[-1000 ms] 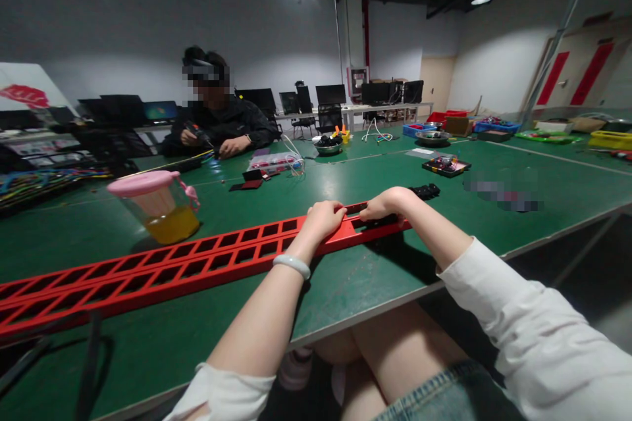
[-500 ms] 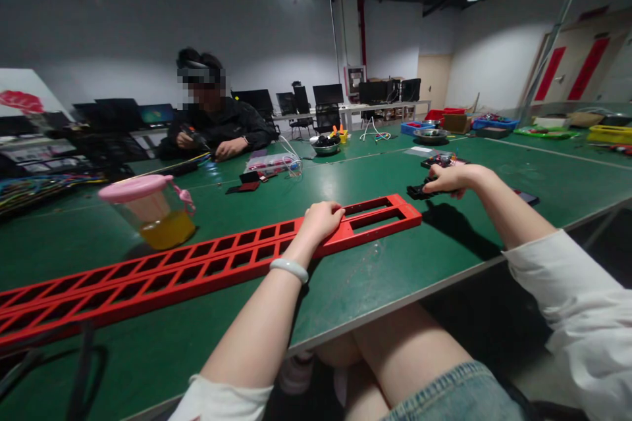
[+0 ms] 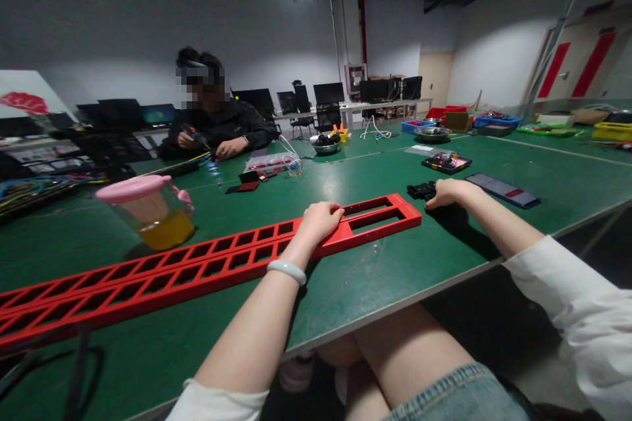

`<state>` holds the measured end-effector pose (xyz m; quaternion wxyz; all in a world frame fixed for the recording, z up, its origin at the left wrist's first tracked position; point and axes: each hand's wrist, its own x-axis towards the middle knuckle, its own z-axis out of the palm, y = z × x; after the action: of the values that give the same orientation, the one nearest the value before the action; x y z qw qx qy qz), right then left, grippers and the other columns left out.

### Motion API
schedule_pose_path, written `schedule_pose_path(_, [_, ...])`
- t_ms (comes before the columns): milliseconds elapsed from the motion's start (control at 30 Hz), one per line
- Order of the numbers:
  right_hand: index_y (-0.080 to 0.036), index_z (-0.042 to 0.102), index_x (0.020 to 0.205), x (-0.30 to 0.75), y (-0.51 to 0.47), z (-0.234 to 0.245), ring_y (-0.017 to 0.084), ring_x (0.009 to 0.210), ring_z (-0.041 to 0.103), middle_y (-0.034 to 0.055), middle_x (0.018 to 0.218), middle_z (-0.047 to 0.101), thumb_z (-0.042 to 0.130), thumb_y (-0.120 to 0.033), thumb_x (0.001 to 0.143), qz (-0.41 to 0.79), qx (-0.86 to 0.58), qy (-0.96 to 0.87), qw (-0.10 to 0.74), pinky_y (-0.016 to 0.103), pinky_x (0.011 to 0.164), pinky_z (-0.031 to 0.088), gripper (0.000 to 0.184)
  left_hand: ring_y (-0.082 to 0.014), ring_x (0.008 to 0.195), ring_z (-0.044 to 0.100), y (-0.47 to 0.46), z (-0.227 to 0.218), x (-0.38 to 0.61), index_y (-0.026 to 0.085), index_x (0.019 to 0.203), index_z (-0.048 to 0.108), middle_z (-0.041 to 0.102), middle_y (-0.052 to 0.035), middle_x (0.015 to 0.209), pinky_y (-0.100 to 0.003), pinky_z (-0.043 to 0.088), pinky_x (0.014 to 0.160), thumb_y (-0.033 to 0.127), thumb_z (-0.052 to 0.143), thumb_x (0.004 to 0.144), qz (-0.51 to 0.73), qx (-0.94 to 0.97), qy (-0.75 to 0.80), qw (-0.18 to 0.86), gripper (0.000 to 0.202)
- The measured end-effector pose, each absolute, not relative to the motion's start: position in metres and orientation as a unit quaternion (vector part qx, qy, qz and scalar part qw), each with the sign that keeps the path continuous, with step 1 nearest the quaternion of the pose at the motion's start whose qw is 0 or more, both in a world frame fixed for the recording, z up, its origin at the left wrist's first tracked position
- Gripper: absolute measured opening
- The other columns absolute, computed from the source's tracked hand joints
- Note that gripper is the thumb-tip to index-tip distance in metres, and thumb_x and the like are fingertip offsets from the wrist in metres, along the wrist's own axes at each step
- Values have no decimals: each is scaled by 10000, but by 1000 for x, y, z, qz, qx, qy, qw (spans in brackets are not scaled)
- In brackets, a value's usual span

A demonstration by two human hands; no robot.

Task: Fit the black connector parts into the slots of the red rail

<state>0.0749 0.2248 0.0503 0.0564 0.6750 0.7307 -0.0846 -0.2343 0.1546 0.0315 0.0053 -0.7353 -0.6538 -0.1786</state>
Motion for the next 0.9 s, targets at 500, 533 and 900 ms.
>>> schedule_pose_path(500, [-95,644,903,79,231,43,290,838,594,166,908,632,617,-616,541,-96,661,742,51,330,632,480,635,-204,900,586,153,35,-231,221,952,654,658,-53,967,-263,420,795,396,407,803,-172,-734,-657,2,337])
schedule_pose_path(533, [-89,639,916,80,232,41,292,846,592,171,925,627,601,-636,543,-94,663,740,55,335,642,478,664,-205,899,586,153,35,-232,220,951,654,658,-53,966,-264,420,794,396,406,804,-172,-735,-656,4,337])
schedule_pose_path(900, [-63,594,993,86,229,22,345,939,545,223,981,590,435,-780,554,-43,687,725,28,409,747,426,856,-211,892,587,153,35,-231,220,944,653,657,-53,968,-266,425,774,406,401,803,-170,-735,-656,3,344])
